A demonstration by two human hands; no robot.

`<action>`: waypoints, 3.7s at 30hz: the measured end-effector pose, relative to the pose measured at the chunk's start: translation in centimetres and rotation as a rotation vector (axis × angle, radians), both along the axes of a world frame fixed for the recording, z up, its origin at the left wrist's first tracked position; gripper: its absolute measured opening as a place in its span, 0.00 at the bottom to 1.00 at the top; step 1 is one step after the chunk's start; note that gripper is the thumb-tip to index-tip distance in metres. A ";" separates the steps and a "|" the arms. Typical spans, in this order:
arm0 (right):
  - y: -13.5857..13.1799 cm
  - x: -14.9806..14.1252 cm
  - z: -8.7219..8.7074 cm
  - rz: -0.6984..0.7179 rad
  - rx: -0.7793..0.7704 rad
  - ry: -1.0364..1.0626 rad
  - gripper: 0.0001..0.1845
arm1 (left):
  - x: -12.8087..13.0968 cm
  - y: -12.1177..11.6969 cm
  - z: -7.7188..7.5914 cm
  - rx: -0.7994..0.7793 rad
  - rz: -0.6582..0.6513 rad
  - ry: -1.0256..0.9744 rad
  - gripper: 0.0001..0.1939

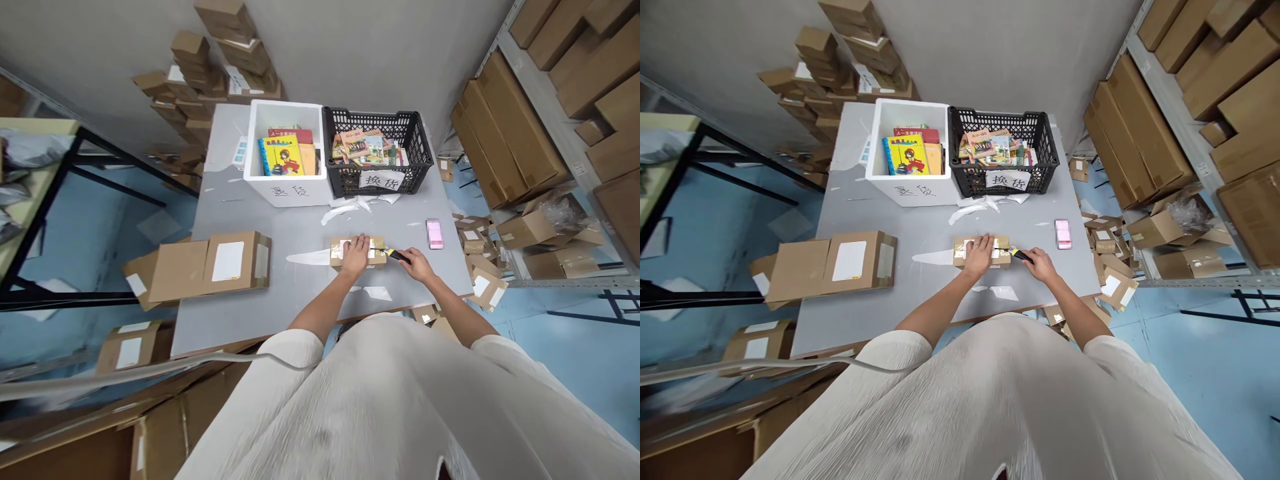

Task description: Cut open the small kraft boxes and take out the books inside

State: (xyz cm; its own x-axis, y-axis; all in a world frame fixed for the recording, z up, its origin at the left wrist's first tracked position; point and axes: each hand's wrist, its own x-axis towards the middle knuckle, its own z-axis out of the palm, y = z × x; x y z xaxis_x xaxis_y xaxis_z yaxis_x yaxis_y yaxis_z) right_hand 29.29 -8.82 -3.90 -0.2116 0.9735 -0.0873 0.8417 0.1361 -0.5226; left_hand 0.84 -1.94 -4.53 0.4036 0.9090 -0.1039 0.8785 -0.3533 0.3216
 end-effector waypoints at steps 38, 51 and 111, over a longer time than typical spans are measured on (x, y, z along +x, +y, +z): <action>1.5 3.3 -0.3 0.092 0.022 -0.065 0.30 | -0.2 -1.0 0.3 -0.003 0.009 -0.014 0.37; 2.8 4.5 0.0 -0.094 0.085 0.027 0.32 | -0.2 -1.4 0.4 -0.006 0.034 -0.032 0.34; 3.9 -7.0 -1.1 -0.446 -0.345 0.679 0.24 | -4.7 -1.8 2.6 -0.121 -0.284 0.127 0.58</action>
